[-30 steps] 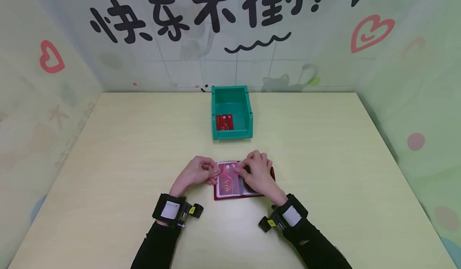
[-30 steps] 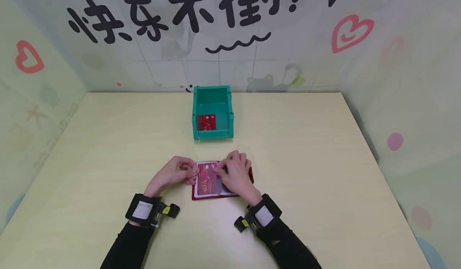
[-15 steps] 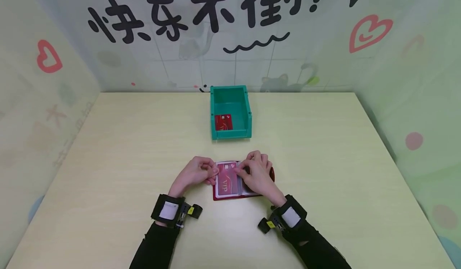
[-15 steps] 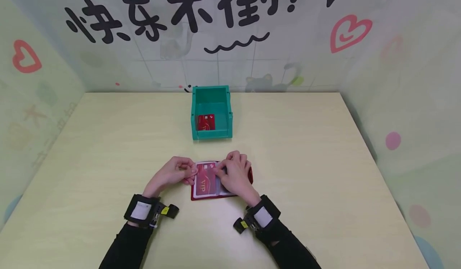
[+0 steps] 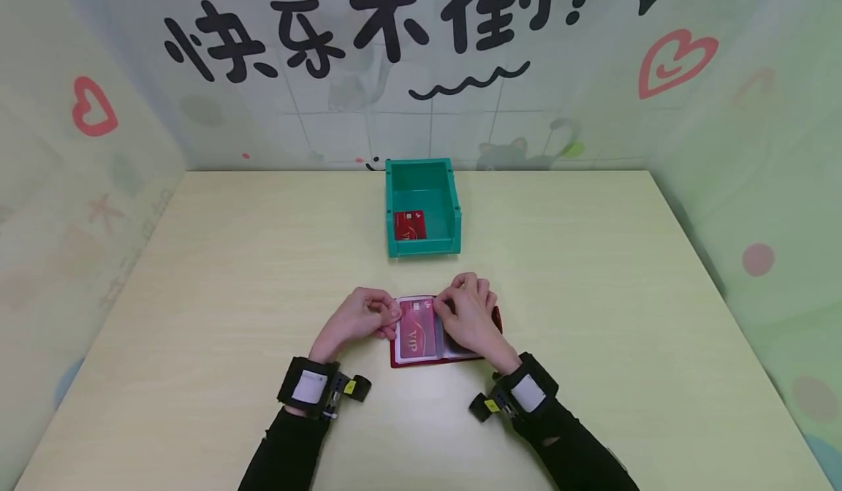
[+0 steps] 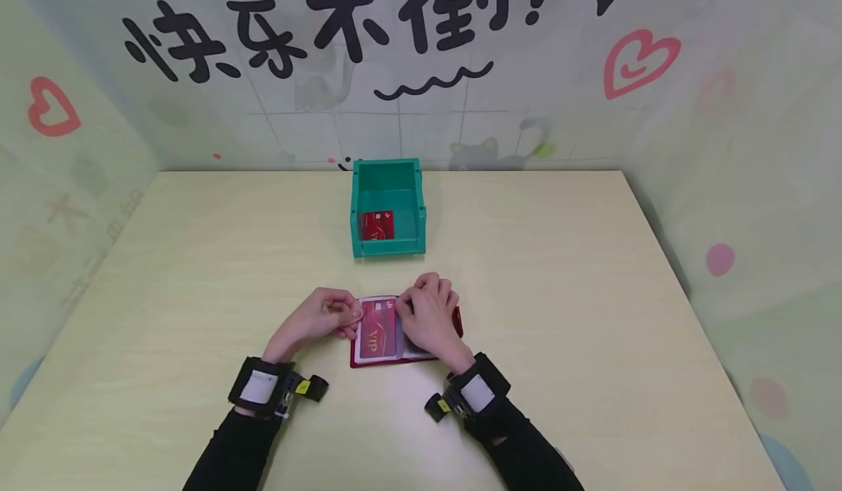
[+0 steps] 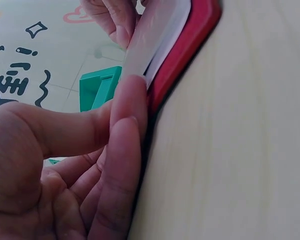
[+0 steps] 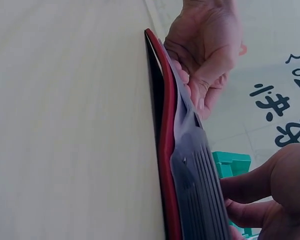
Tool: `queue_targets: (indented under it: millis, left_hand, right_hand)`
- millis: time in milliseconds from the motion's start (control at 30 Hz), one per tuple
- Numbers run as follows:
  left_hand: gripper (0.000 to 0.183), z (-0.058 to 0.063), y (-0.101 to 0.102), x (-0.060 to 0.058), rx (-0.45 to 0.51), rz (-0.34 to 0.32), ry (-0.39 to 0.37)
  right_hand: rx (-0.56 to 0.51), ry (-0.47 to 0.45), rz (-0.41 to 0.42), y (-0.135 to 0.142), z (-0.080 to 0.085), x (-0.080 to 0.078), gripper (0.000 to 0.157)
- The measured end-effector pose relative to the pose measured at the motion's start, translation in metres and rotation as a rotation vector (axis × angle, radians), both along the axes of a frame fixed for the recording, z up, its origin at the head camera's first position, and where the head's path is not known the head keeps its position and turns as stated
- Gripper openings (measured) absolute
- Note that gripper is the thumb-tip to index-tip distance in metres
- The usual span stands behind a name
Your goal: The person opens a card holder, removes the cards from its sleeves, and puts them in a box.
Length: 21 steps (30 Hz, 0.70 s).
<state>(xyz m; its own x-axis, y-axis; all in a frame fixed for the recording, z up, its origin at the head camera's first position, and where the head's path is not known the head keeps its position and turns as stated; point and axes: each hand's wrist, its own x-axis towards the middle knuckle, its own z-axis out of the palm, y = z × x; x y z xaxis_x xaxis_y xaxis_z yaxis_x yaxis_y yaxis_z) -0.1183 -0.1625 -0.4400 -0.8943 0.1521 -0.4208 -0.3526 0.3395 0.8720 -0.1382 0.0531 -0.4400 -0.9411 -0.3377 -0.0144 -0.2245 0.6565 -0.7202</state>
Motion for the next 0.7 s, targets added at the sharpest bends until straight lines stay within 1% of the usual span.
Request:
queue_targets:
  millis: [200,267,433,500,633,700]
  left_hand:
    - [0.01,0.0,-0.001,-0.001,-0.015,-0.009,-0.009]
    - [0.01,0.0,-0.002,-0.001,-0.019,-0.014,-0.005]
    - [0.011,0.001,-0.002,-0.001,-0.012,-0.018,-0.003]
    - [0.012,0.0,-0.003,-0.001,-0.005,-0.025,-0.002]
    - [0.013,-0.002,-0.003,-0.001,0.006,-0.045,0.005]
    - [0.013,-0.002,-0.003,-0.002,0.007,-0.05,0.008]
  right_hand:
    - [0.004,-0.001,-0.036,0.005,0.001,0.001,0.017]
    - [0.013,-0.014,-0.04,0.006,0.001,0.001,0.017]
    - [0.047,-0.039,-0.02,0.005,0.004,0.002,0.023]
    - [0.056,-0.047,-0.021,0.007,0.005,0.002,0.021]
    - [0.067,-0.08,-0.034,0.017,0.009,-0.003,0.016]
    - [0.051,-0.115,-0.023,0.026,0.013,-0.008,0.017]
